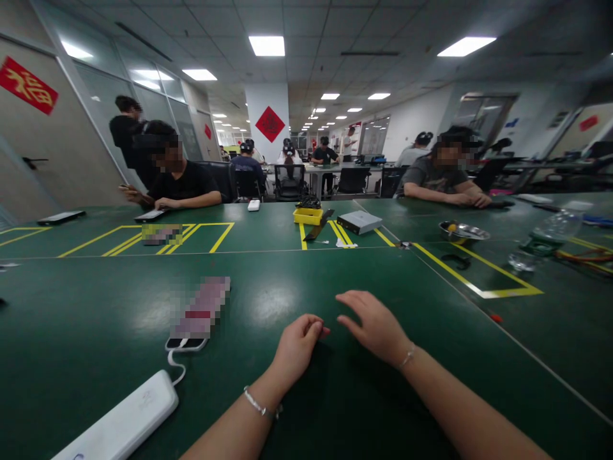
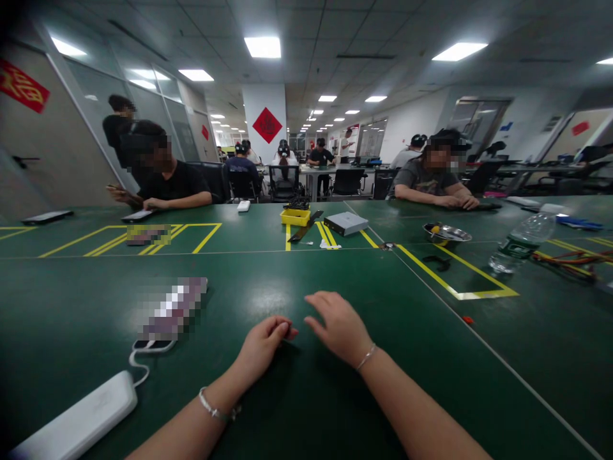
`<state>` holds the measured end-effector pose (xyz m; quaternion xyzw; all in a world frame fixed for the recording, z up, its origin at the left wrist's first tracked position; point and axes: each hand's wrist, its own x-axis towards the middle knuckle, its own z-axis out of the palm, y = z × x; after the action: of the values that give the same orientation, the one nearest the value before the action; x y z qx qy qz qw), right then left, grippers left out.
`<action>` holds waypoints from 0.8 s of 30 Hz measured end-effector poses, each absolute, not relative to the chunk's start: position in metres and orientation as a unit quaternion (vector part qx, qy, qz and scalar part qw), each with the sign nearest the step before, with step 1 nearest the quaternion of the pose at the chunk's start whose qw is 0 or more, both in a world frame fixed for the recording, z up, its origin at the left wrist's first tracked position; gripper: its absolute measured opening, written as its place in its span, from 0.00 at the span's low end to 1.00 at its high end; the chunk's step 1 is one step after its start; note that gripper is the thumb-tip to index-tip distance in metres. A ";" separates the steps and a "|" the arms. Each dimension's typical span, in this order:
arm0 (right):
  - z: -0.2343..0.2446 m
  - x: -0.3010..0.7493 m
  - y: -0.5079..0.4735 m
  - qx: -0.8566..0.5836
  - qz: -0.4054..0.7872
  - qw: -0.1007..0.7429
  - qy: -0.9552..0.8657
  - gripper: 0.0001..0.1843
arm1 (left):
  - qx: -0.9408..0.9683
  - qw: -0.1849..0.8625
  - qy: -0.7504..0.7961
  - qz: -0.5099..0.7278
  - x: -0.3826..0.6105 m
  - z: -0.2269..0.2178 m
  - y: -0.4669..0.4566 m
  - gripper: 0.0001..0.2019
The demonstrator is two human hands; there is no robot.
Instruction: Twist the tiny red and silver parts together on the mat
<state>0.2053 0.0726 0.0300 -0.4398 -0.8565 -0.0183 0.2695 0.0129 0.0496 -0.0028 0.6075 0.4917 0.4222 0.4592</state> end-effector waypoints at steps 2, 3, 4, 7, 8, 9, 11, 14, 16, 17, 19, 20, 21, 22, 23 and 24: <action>0.032 0.252 0.088 -0.576 -0.107 0.242 -0.774 0.19 | 0.576 0.477 0.504 0.431 0.014 -0.003 0.051 0.11; 0.032 0.278 0.093 -0.648 -0.141 0.223 -0.714 0.20 | 0.565 0.482 0.508 0.436 0.014 -0.003 0.051 0.11; 0.030 0.305 0.096 -0.716 -0.159 0.205 -0.648 0.22 | 0.556 0.484 0.511 0.443 0.015 -0.004 0.052 0.11; 0.021 0.375 0.095 -0.859 -0.099 0.171 -0.472 0.27 | 0.544 0.481 0.509 0.462 0.015 -0.004 0.053 0.10; 0.018 0.393 0.094 -0.887 -0.057 0.162 -0.428 0.27 | 0.545 0.479 0.506 0.466 0.014 -0.004 0.053 0.10; 0.014 0.408 0.092 -0.905 -0.017 0.155 -0.396 0.26 | 0.547 0.478 0.503 0.469 0.014 -0.004 0.053 0.10; 0.008 0.428 0.091 -0.916 0.033 0.133 -0.378 0.23 | 0.548 0.481 0.496 0.471 0.013 -0.004 0.052 0.10; -0.001 0.443 0.092 -0.907 0.036 0.103 -0.407 0.13 | 0.544 0.500 0.482 0.470 0.012 -0.003 0.051 0.10; -0.003 0.445 0.092 -0.906 0.027 0.096 -0.412 0.09 | 0.545 0.508 0.474 0.469 0.012 -0.003 0.051 0.09; -0.003 0.445 0.091 -0.904 0.022 0.101 -0.415 0.09 | 0.548 0.506 0.473 0.469 0.012 -0.003 0.051 0.10; 0.001 0.438 0.090 -0.893 0.000 0.125 -0.431 0.10 | 0.550 0.500 0.478 0.469 0.012 -0.003 0.051 0.10; 0.005 0.431 0.090 -0.883 -0.009 0.150 -0.445 0.11 | 0.546 0.501 0.482 0.468 0.012 -0.003 0.051 0.10; 0.008 0.422 0.091 -0.868 -0.011 0.181 -0.463 0.12 | 0.539 0.506 0.485 0.467 0.012 -0.002 0.051 0.11; 0.012 0.411 0.093 -0.850 -0.006 0.212 -0.482 0.12 | 0.528 0.514 0.489 0.467 0.013 -0.002 0.051 0.11; 0.015 0.399 0.096 -0.832 0.005 0.240 -0.500 0.13 | 0.516 0.524 0.490 0.467 0.013 -0.001 0.051 0.11; 0.016 0.384 0.100 -0.814 0.017 0.257 -0.520 0.14 | 0.506 0.534 0.489 0.468 0.013 -0.001 0.051 0.11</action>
<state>0.3844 0.1000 0.0164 -0.8144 -0.5199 0.0171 0.2573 0.0132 0.0511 -0.0010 0.5062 0.4895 0.4680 0.5340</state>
